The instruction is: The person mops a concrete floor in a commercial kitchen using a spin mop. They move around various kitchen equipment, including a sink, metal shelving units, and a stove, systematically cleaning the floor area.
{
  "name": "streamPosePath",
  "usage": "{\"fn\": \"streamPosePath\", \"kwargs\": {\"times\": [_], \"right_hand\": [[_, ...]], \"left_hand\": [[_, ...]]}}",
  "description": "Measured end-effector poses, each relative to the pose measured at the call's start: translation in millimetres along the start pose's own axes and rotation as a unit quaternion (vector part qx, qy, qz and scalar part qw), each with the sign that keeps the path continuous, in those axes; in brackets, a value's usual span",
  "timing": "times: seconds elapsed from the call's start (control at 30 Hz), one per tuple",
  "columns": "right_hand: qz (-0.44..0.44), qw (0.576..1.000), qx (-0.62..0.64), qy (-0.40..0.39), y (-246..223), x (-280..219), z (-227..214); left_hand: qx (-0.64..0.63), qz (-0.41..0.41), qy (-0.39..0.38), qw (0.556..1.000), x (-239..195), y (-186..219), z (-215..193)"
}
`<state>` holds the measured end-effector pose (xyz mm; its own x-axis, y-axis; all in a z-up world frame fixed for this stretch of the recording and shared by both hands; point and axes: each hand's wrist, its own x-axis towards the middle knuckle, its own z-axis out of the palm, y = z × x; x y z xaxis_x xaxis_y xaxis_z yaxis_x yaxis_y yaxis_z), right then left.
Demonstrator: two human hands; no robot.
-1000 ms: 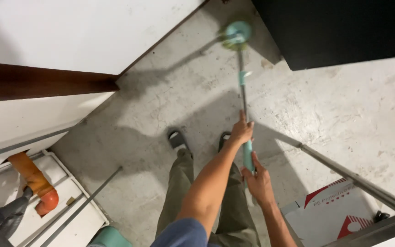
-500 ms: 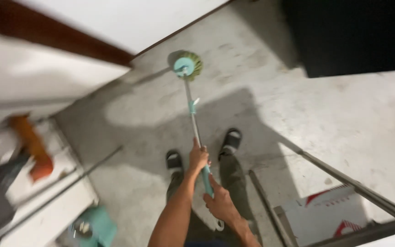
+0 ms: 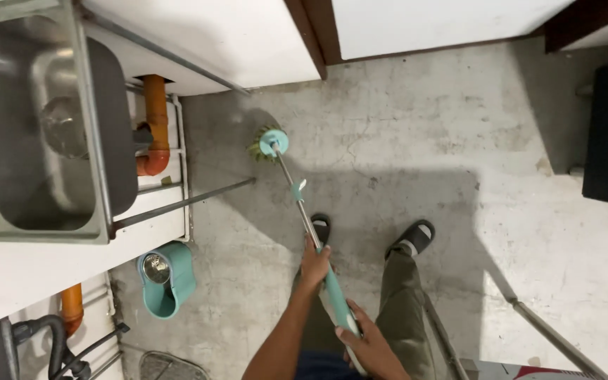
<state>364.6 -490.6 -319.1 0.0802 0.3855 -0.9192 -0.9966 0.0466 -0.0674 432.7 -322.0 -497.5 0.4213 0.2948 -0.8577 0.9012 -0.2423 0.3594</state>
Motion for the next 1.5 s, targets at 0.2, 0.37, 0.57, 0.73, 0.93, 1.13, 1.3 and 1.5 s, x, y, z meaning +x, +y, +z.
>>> {"fn": "streamPosePath", "kwargs": {"times": [0.2, 0.37, 0.57, 0.73, 0.93, 1.13, 1.3, 1.5], "right_hand": [[-0.163, 0.926, -0.331, 0.080, 24, 76, 19], [-0.099, 0.933, -0.344, 0.050, -33, 31, 60], [-0.078, 0.955, -0.283, 0.043, -47, -13, 62], [0.062, 0.986, 0.069, 0.137, -62, -102, 42], [-0.124, 0.976, 0.069, 0.167, -39, -122, -8], [-0.174, 0.973, 0.044, 0.146, -85, -130, 19], [-0.162, 0.966, 0.046, 0.197, -118, -131, 51], [-0.170, 0.970, -0.008, 0.176, -114, -126, 82]], "left_hand": [[-0.179, 0.011, -0.044, 0.983, 93, -76, 12], [-0.197, -0.032, -0.036, 0.979, 81, -46, -13], [-0.167, -0.012, -0.098, 0.981, 30, -4, -40], [-0.089, -0.061, -0.205, 0.973, -92, 70, -75], [-0.039, -0.002, -0.186, 0.982, -84, 16, -106], [-0.015, 0.037, -0.163, 0.986, -42, -31, -180], [-0.026, 0.037, -0.115, 0.992, 21, -63, -227], [-0.078, 0.036, -0.058, 0.995, 22, -66, -251]]}}
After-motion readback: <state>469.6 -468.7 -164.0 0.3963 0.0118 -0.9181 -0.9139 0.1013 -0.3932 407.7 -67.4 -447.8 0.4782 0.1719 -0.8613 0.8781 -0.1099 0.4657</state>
